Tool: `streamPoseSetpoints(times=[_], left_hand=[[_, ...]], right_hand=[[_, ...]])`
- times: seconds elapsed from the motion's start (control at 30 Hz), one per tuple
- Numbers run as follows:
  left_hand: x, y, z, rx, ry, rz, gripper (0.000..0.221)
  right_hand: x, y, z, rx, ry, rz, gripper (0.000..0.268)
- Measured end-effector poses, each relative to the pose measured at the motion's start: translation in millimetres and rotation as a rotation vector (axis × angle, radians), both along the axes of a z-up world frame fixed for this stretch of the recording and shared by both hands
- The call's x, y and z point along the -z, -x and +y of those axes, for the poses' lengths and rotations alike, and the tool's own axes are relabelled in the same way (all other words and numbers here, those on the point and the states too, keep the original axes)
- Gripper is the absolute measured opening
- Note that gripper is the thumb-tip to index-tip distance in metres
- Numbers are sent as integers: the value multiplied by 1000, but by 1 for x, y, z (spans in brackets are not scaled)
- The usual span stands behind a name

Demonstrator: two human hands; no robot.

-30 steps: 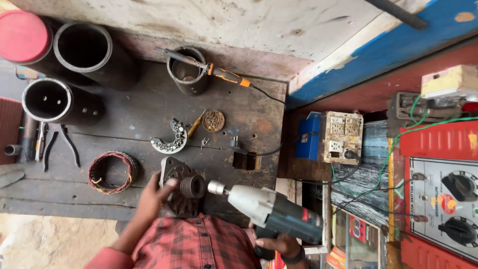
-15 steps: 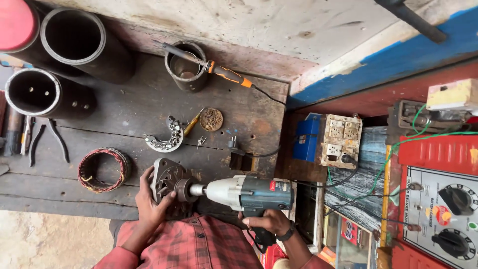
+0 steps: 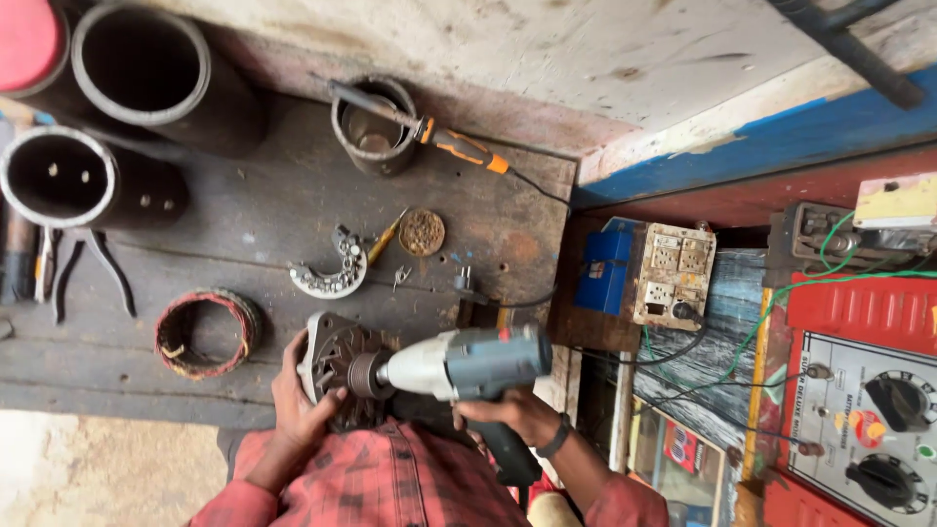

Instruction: Repairing a motorcycle alternator component on a workbench using various tools.

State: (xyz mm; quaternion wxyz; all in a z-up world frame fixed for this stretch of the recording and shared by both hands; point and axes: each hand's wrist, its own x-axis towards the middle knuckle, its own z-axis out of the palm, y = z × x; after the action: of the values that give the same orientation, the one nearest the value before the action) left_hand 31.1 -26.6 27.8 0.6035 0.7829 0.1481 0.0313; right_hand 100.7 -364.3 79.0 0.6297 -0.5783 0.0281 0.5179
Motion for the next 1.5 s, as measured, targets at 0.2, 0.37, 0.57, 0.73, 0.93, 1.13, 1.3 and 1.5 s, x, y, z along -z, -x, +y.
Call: streamPoseSetpoints(times=[0.2, 0.37, 0.57, 0.73, 0.93, 1.13, 1.3, 1.5], left_hand=[[9, 1, 4, -46, -13, 82, 95], [16, -4, 15, 4, 126, 43, 93], [42, -4, 33, 103, 115, 23, 104], [58, -4, 36, 76, 295, -76, 95], [82, 21, 47, -182, 421, 47, 44], [66, 10, 45, -228, 242, 185, 37], [61, 6, 36, -236, 269, 269, 41], [53, -19, 46, -181, 122, 22, 43]], right_hand=[[-17, -15, 17, 28, -106, 329, 46], [-18, -7, 16, 47, -137, 547, 47], [-3, 1, 16, 137, -112, 593, 42], [-14, 10, 21, 232, -88, 590, 40], [-12, 16, 28, 235, -3, 551, 41], [-12, 25, 42, 287, -22, 587, 43], [-19, 26, 55, 393, 27, 597, 44], [-8, 28, 50, 432, 31, 588, 42]])
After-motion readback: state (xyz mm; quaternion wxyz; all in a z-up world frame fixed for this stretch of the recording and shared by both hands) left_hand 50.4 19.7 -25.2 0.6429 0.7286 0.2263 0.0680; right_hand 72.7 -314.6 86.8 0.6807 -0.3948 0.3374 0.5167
